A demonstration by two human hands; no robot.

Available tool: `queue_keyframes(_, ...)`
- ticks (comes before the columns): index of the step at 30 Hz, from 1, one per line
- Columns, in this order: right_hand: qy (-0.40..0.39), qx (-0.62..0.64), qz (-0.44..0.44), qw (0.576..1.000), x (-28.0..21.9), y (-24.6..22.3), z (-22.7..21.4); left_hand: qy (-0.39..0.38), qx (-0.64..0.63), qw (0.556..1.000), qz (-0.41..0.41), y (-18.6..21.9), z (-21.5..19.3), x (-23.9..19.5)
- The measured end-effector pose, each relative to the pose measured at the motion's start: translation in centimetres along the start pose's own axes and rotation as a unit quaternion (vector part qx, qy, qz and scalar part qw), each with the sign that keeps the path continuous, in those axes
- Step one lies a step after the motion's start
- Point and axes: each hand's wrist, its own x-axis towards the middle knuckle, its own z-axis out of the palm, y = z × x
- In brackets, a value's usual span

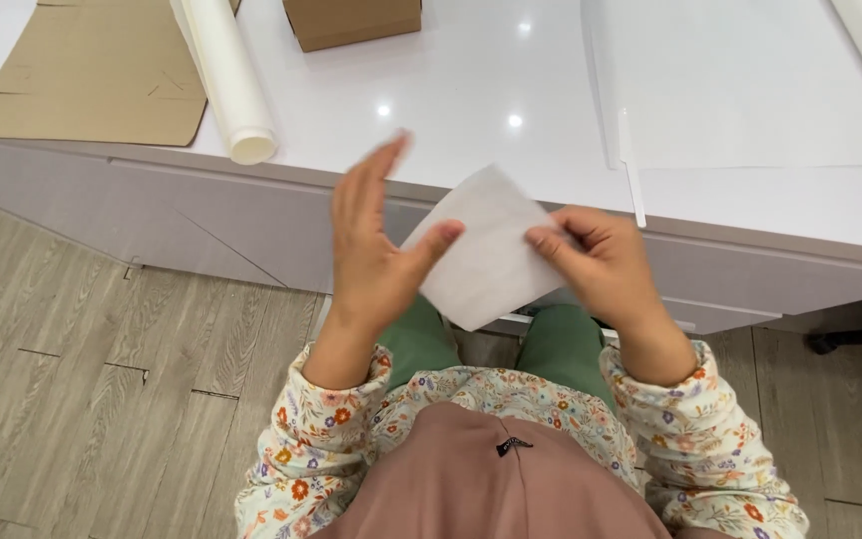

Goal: Using a plastic scraper to tear large sheets of parchment paper into smaller squares and folding them.

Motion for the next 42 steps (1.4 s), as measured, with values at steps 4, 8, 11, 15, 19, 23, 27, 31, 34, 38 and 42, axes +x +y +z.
queue_keyframes(4,0.077,0.062,0.061,0.993,1.8,2.6,-1.6,0.074,-0.148,0.972,-0.164,-4.6,1.5,-3.0)
queue_keyframes(8,0.100,0.097,0.087,0.986,2.7,3.7,-1.4,-0.061,-0.320,0.888,-0.325,-5.4,4.8,-5.3)
queue_keyframes(11,0.110,0.071,0.090,0.987,2.5,2.2,-1.1,-0.053,-0.289,0.875,-0.384,-6.3,5.8,-5.7)
queue_keyframes(15,0.186,-0.105,-0.044,0.976,1.8,1.5,-2.9,-0.014,-0.280,0.879,-0.387,-7.9,6.1,-5.6)
queue_keyframes(19,0.209,-0.333,-0.070,0.917,2.4,3.7,-5.7,-0.011,-0.274,0.883,-0.382,-6.6,5.6,-4.8)
queue_keyframes(23,0.160,-0.422,0.019,0.892,3.4,5.4,-6.4,0.007,-0.283,0.867,-0.409,-13.3,8.7,-8.1)
queue_keyframes(27,0.148,-0.418,0.033,0.896,4.2,6.6,-6.7,0.038,-0.329,0.832,-0.445,-13.0,9.6,-7.9)
queue_keyframes(31,0.175,-0.404,0.012,0.898,3.3,5.9,-6.1,0.043,-0.337,0.821,-0.460,-11.7,9.8,-7.9)
queue_keyframes(34,0.254,-0.298,-0.142,0.909,0.9,5.7,-3.4,0.069,-0.360,0.806,-0.465,-10.3,9.8,-7.2)
queue_keyframes(38,0.111,0.078,0.116,0.984,-2.3,7.6,2.4,0.074,-0.381,0.799,-0.459,-9.0,10.1,-6.9)
queue_keyframes(42,0.045,0.259,0.220,0.939,-2.4,11.6,6.1,0.053,-0.388,0.803,-0.450,-9.4,11.2,-7.7)
